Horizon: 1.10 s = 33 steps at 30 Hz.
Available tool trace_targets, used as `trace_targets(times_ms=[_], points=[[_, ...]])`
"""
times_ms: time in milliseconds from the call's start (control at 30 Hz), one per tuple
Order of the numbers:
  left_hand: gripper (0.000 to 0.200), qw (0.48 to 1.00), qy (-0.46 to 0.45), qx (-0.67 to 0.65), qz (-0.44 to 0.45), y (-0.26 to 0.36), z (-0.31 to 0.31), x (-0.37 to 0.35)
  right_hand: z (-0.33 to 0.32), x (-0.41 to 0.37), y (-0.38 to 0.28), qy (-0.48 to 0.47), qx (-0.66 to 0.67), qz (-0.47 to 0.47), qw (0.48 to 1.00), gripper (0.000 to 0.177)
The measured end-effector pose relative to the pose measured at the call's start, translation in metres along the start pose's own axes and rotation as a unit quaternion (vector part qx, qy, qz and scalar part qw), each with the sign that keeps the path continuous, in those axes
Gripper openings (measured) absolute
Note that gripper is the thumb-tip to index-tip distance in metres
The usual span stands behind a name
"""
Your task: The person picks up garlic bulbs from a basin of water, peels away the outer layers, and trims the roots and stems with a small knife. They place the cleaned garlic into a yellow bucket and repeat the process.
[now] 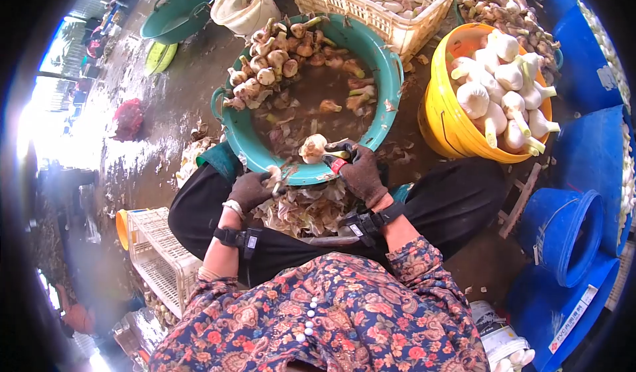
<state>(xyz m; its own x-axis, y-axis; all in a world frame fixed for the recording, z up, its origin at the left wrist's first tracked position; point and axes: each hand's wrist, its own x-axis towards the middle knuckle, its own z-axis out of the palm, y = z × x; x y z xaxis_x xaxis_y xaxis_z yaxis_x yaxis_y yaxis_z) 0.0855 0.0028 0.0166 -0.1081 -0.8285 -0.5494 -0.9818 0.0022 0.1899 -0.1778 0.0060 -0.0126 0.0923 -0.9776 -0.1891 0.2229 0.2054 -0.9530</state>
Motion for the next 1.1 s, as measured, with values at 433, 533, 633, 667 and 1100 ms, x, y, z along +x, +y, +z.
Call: trace_targets(times_ms=[433,533,633,667,1100], points=[[0.016,0.955,0.242,-0.167,0.041,0.033,0.025,0.041,0.006,-0.008,0.018,-0.027,-0.203,-0.151,0.967,0.019],[0.027,0.992,0.084,-0.056,-0.072,0.01,0.01,0.033,0.008,-0.008,0.014,-0.031,-0.103,-0.095,0.99,0.018],[0.032,0.984,0.081,-0.124,-0.099,0.017,0.004,0.023,0.012,-0.006,0.016,-0.004,-0.076,-0.039,0.996,0.017],[0.032,0.984,0.08,-0.125,-0.1,0.018,0.011,0.023,0.012,-0.007,0.015,-0.005,-0.077,-0.038,0.996,0.017],[0.022,0.681,0.08,-0.725,0.061,0.082,0.046,0.038,0.018,-0.011,0.021,-0.028,-0.115,-0.125,0.985,0.031]])
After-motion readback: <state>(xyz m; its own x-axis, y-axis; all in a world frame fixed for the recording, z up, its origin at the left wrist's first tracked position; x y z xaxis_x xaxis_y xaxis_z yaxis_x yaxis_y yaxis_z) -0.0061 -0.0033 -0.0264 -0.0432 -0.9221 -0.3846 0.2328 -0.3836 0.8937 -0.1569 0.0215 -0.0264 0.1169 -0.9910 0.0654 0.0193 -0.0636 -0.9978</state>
